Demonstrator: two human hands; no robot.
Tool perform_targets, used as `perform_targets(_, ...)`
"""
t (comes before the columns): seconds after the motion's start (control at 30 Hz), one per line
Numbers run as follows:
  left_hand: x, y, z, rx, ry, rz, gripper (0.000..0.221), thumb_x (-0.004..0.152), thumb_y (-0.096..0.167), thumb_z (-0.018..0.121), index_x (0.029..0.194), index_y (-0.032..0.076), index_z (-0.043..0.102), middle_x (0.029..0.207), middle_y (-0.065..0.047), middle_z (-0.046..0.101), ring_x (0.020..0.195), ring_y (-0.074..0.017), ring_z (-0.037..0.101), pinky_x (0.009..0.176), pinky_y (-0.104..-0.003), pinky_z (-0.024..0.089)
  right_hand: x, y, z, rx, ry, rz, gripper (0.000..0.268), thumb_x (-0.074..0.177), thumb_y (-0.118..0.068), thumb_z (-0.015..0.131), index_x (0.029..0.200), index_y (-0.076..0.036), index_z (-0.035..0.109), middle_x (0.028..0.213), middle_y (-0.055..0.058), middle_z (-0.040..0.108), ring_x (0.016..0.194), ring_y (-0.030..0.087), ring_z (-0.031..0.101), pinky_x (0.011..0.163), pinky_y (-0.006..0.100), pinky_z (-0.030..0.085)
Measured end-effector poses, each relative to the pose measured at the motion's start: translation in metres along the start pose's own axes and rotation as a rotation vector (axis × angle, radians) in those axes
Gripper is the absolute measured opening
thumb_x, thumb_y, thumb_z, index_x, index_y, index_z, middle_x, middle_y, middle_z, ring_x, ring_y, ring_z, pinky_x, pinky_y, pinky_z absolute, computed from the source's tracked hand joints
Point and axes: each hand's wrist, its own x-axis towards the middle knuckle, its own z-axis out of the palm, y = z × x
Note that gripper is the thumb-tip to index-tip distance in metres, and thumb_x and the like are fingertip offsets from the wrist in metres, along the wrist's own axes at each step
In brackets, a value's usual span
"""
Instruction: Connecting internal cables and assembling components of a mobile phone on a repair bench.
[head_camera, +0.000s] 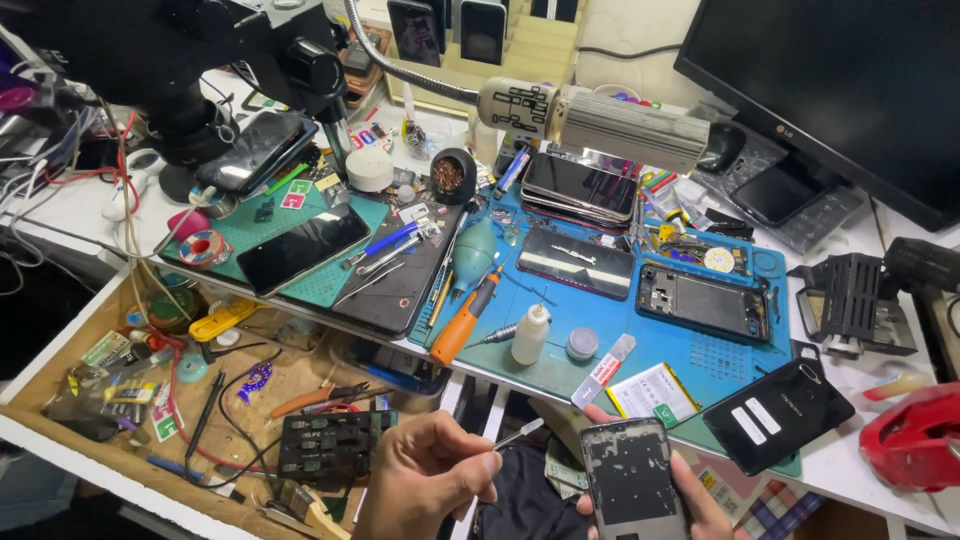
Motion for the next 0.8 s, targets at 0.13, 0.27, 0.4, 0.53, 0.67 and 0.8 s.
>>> perform_targets(0.13,0.000,0.005,0.002,-0.004,-0.019,-0.019,0.014,0.080,-0.012,0.083,0.076,-0.004,0.073,0.058,-0.024,0.077,0.047,-0.0233,0.068,0.043,-0.031,0.050,0.001,0.002,-0.002,0.045,-0.008,0.002,0.086,0.085,-0.069,0.053,0.160,-0.038,0.026,0.112,0.030,0.073,0.086,0.040,0.075,0.078,0.046,0.060)
perform_targets(0.27,-0.002,0.008,0.004,0.013,-0.004,-0.021,0.014,0.080,-0.012,0.083,0.074,-0.004,0.073,0.056,-0.025,0.076,0.045,-0.0228,0.066,0.040,-0.030,0.048,0.002,0.003,-0.002,0.027,0.030,-0.024,0.087,0.084,-0.070,0.052,0.161,-0.036,0.027,0.109,0.031,0.074,0.083,0.041,0.075,0.075,0.047,0.060)
perform_targets(0.4,-0.002,0.005,0.003,0.024,-0.028,0.021,0.015,0.081,-0.010,0.084,0.074,-0.003,0.073,0.057,-0.023,0.077,0.044,-0.0208,0.066,0.039,-0.029,0.048,0.002,0.007,-0.001,0.095,-0.015,-0.031,0.089,0.086,-0.071,0.052,0.162,-0.034,0.025,0.110,0.032,0.071,0.082,0.038,0.073,0.076,0.045,0.059)
perform_targets(0.53,0.001,0.002,0.003,-0.026,-0.037,0.063,0.016,0.080,-0.011,0.083,0.072,-0.004,0.071,0.054,-0.025,0.075,0.036,-0.0192,0.056,0.035,-0.029,0.043,0.002,0.005,0.003,0.058,0.004,-0.051,0.088,0.086,-0.071,0.051,0.161,-0.034,0.027,0.107,0.032,0.072,0.079,0.038,0.073,0.073,0.043,0.058)
perform_targets(0.67,0.003,0.001,-0.001,-0.025,-0.050,-0.072,0.019,0.082,0.000,0.083,0.072,-0.003,0.067,0.056,-0.025,0.074,0.039,-0.0219,0.057,0.039,-0.030,0.042,0.004,0.003,0.004,0.032,0.110,-0.047,0.091,0.082,-0.074,0.053,0.161,-0.033,0.032,0.104,0.032,0.075,0.078,0.034,0.075,0.073,0.040,0.059)
perform_targets(0.8,0.005,-0.006,-0.005,-0.064,-0.095,-0.005,0.020,0.083,0.005,0.084,0.073,0.000,0.068,0.052,-0.021,0.071,0.037,-0.0183,0.056,0.036,-0.028,0.041,0.004,0.007,0.008,0.075,0.056,-0.082,0.088,0.086,-0.072,0.052,0.161,-0.031,0.030,0.103,0.031,0.074,0.081,0.035,0.074,0.076,0.043,0.059)
